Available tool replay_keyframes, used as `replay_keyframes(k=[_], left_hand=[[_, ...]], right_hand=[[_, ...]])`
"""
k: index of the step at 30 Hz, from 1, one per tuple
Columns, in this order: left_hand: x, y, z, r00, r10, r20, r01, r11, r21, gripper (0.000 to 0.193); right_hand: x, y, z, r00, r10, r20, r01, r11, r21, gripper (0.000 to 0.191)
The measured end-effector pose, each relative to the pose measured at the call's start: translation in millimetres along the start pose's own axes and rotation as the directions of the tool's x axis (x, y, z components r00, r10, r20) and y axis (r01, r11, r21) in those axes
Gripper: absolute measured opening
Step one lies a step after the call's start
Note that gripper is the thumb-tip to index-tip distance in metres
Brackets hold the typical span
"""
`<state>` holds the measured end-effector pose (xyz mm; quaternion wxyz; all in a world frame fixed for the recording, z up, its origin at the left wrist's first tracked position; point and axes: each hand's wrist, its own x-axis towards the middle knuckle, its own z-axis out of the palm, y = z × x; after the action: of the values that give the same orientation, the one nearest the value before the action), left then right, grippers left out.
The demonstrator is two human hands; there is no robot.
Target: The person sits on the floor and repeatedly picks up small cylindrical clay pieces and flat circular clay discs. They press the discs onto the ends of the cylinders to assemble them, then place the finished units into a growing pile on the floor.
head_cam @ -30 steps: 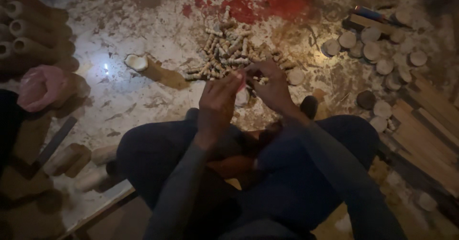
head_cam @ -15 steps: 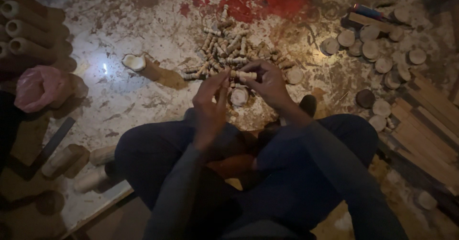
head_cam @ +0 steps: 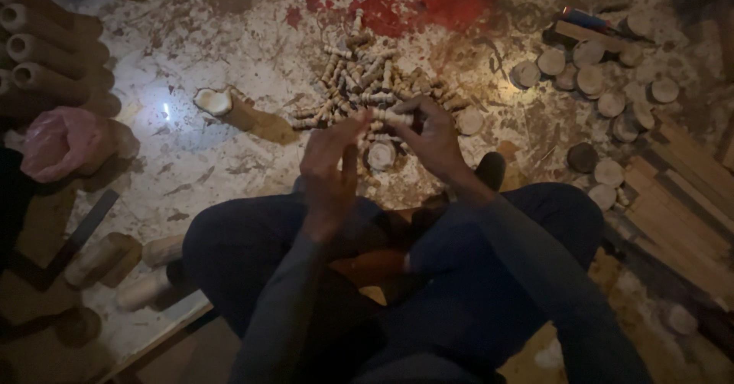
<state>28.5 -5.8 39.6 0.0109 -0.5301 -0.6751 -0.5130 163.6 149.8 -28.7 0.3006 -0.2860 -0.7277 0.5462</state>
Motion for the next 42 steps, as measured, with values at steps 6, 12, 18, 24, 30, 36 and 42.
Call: replay_keyframes(k=[6, 12, 18, 24, 30, 36, 42], left_hand=[[4, -6, 5, 0.987, 0.109, 0.119, -0.126, 0.982, 0.139, 0.038], [6, -18, 12, 0.784, -0.530, 0.322, 0.620, 0.671, -0.406, 0.024], [-8, -11, 5, 0.986, 0.140, 0.088, -0.140, 0.990, -0.003, 0.033], [-4, -6, 9, 0.984, 0.173, 0.051, -0.180, 0.963, 0.202, 0.042], [-6, -13, 13, 0.996, 0.071, 0.062, -0.076, 0.993, 0.088, 0.045], [-12, -33, 29, 0.744, -0.592, 0.309, 0.621, 0.443, -0.647, 0.037], [-24, -51, 31, 0.669, -0.658, 0.346, 0.679, 0.352, -0.644, 0.040]], right_hand=[[-5, -6, -2, 0.971, -0.234, 0.054, 0.235, 0.972, -0.020, 0.017], [-5, -14, -5, 0.921, -0.370, 0.122, 0.385, 0.912, -0.144, 0.017], [-3, 5, 0, 1.000, -0.004, -0.010, 0.003, 0.990, -0.139, 0.012], [2, 20, -3, 1.000, -0.003, 0.021, -0.001, 0.983, 0.184, 0.013], [-4, 13, 0, 0.997, -0.051, 0.055, 0.035, 0.965, 0.261, 0.013], [-6, -11, 2, 0.974, -0.214, 0.073, 0.210, 0.976, 0.054, 0.016], [-9, -27, 4, 0.928, -0.354, 0.116, 0.372, 0.903, -0.215, 0.017]])
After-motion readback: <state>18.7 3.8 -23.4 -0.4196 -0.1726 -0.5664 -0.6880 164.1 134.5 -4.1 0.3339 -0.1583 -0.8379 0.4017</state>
